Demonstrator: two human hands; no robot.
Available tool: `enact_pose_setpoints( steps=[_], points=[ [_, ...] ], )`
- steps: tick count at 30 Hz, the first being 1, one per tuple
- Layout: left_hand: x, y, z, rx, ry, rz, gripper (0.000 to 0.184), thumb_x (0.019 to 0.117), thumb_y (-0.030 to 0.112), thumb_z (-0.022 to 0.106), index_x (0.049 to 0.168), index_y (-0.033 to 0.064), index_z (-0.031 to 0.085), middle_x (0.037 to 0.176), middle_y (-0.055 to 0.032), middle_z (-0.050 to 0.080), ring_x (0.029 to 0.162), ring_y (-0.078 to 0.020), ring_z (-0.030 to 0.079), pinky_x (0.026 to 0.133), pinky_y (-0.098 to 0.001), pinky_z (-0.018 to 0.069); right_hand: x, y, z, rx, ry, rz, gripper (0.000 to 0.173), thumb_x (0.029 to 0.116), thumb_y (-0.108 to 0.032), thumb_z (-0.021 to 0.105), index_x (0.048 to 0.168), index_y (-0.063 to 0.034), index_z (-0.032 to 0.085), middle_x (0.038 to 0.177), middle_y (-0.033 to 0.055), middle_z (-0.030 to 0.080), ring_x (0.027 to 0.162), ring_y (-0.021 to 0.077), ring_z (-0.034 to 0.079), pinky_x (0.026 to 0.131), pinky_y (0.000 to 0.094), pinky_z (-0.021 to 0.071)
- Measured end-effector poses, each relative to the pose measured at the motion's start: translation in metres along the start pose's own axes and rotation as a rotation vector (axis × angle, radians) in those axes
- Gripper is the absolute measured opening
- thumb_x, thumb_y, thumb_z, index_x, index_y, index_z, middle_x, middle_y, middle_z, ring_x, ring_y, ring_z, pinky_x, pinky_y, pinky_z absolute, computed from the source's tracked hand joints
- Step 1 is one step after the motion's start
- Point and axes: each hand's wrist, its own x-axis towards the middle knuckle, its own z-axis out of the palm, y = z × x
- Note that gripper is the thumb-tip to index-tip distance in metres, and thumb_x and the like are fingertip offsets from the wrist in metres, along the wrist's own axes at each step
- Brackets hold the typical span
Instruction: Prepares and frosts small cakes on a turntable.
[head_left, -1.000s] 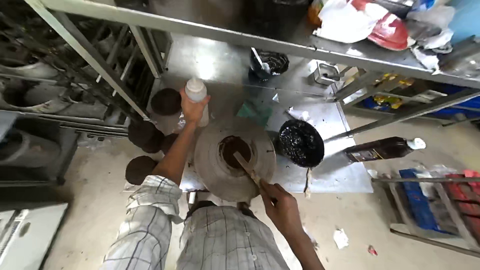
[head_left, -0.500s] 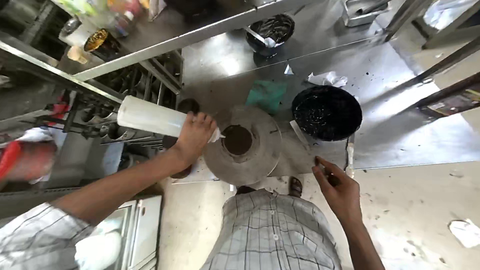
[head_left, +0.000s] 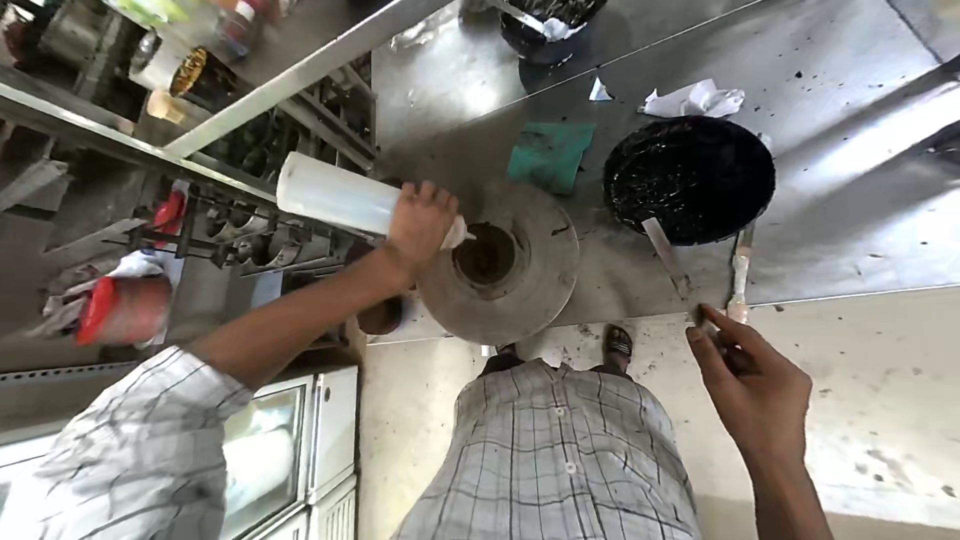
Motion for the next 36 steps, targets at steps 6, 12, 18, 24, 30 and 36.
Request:
enact_pose_setpoints(
  steps=[6, 12, 18, 24, 30, 36],
  points=[
    [-0.015, -0.049, 0.037, -0.334, 0.086, -0.053, 0.056, 0.0775, 0.001, 0.082, 0.129, -0.0021, 0.059, 0.128, -0.0262, 0.060, 0.123, -0.0483, 0.055, 0.102, -0.0633, 0.0435, 0.005, -0.015, 0.009, 0.015, -0.003, 0.125, 0.046, 0.0990, -0.031, 0.063, 0.136, -0.0039, 0.061, 0.081, 0.0039, 0.065, 0.058, 0.0085, 0.057, 0.052, 0.0272, 0.0508],
    [0.014, -0.092, 0.097, -1.258, 0.662, -0.401, 0.087, 0.0770, 0.022, 0.090, 0.147, 0.0021, 0.043, 0.139, -0.0249, 0.056, 0.128, -0.0368, 0.058, 0.110, -0.0563, 0.0447, 0.099, -0.035, -0.043, -0.286, -0.053, 0.104, 0.033, 0.1032, -0.019, 0.062, 0.133, -0.0040, 0.061, 0.090, 0.0145, 0.072, 0.061, 0.0252, 0.066, 0.054, 0.0452, 0.0574],
    [0.065, -0.057, 0.183, -1.696, 0.856, -0.710, 0.105, 0.0701, 0.028, 0.094, 0.152, 0.0011, 0.034, 0.143, -0.0193, 0.054, 0.131, -0.0224, 0.056, 0.112, -0.0403, 0.0455, 0.204, -0.067, -0.015, -1.152, -0.199, 0.315, 0.022, 0.0876, -0.022, 0.074, 0.094, -0.0016, 0.071, 0.094, 0.0269, 0.070, 0.090, 0.0497, 0.068, 0.069, 0.0688, 0.0518],
    [0.040, -0.053, 0.184, -1.832, 0.568, -0.737, 0.105, 0.0842, 0.035, 0.084, 0.159, 0.0023, 0.018, 0.152, -0.0249, 0.043, 0.139, -0.0342, 0.047, 0.114, -0.0511, 0.0419, 0.217, -0.028, 0.028, -0.601, -0.310, 0.344, 0.034, 0.0955, -0.036, 0.070, 0.087, -0.0028, 0.074, 0.078, 0.0159, 0.071, 0.068, 0.0329, 0.068, 0.064, 0.0573, 0.0543],
    [-0.014, -0.026, 0.179, -2.104, -0.167, -0.630, 0.092, 0.0998, 0.075, 0.013, 0.140, 0.0028, 0.055, 0.128, -0.0191, 0.065, 0.115, -0.0311, 0.064, 0.096, -0.0525, 0.0522, 0.168, 0.015, 0.023, 0.060, -0.264, 0.530, 0.027, 0.1015, -0.029, 0.065, 0.105, -0.0036, 0.073, 0.073, 0.0065, 0.069, 0.050, 0.0117, 0.056, 0.046, 0.0274, 0.0463],
    [-0.052, -0.054, 0.154, -2.340, 0.385, -0.610, 0.074, 0.1095, 0.054, 0.011, 0.108, 0.0000, 0.062, 0.135, -0.0118, 0.066, 0.123, -0.0260, 0.064, 0.102, -0.0436, 0.0531, 0.142, 0.015, -0.006, 0.084, -0.255, 0.392, 0.027, 0.1038, -0.026, 0.061, 0.111, -0.0024, 0.073, 0.082, 0.0084, 0.072, 0.056, 0.0144, 0.060, 0.048, 0.0295, 0.0496]
  ],
)
